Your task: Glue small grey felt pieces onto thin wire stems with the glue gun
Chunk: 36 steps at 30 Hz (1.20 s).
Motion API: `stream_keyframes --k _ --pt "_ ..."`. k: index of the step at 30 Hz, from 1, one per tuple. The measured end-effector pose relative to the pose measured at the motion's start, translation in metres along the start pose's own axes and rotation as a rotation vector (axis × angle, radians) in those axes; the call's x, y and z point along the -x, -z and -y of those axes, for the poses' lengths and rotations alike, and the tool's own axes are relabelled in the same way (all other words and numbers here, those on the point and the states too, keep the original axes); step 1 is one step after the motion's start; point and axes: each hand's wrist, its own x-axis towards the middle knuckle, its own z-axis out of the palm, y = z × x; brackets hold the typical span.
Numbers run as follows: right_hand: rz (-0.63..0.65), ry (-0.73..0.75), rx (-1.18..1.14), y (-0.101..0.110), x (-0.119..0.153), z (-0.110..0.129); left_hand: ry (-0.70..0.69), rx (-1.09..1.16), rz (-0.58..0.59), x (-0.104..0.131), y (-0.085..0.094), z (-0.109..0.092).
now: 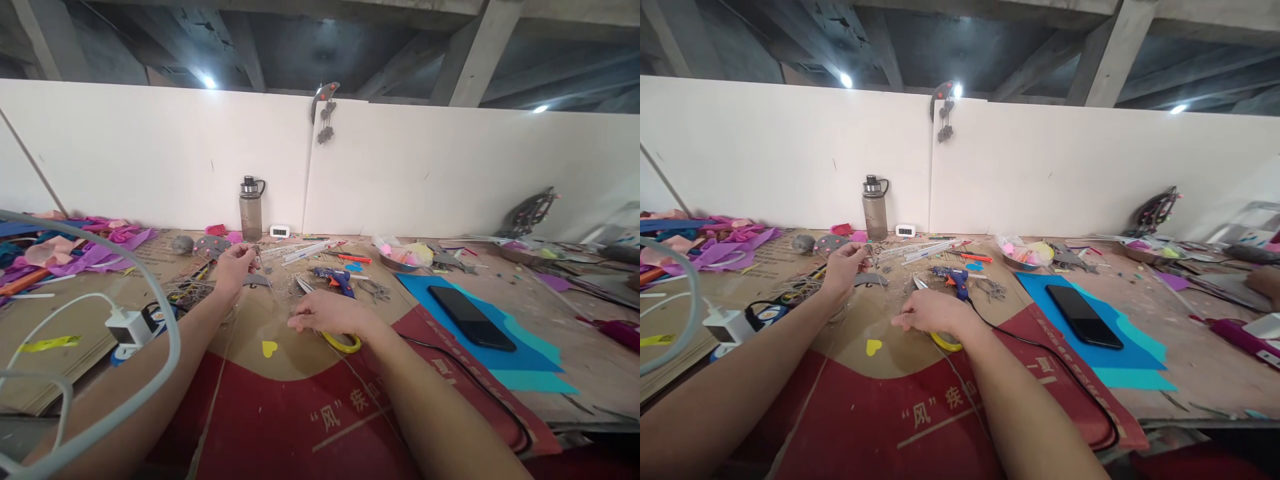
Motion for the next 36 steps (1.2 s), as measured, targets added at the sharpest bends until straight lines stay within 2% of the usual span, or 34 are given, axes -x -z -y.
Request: stream_keyframes --k 8,14,24,36 --pt "-0.017 -0.014 0.052 -0.004 -0.002 -0.001 -0.025 -0.053 0.005 0.006 -0.004 -0.006" --pt "-0.17 -0.067 0.098 -0.007 -0.002 -0.004 -0.038 -0.029 0.058 0.009 -0.006 -0.004" --pt "-0.135 -0.099 0.159 -0.006 0.0 0.005 -0.024 -0.032 0.065 0.009 -0.006 -0.004" --pt "-0.151 -0.107 0.188 -0.009 -0.001 0.008 -0.027 -0.015 0.076 0.009 -0.006 -0.004"
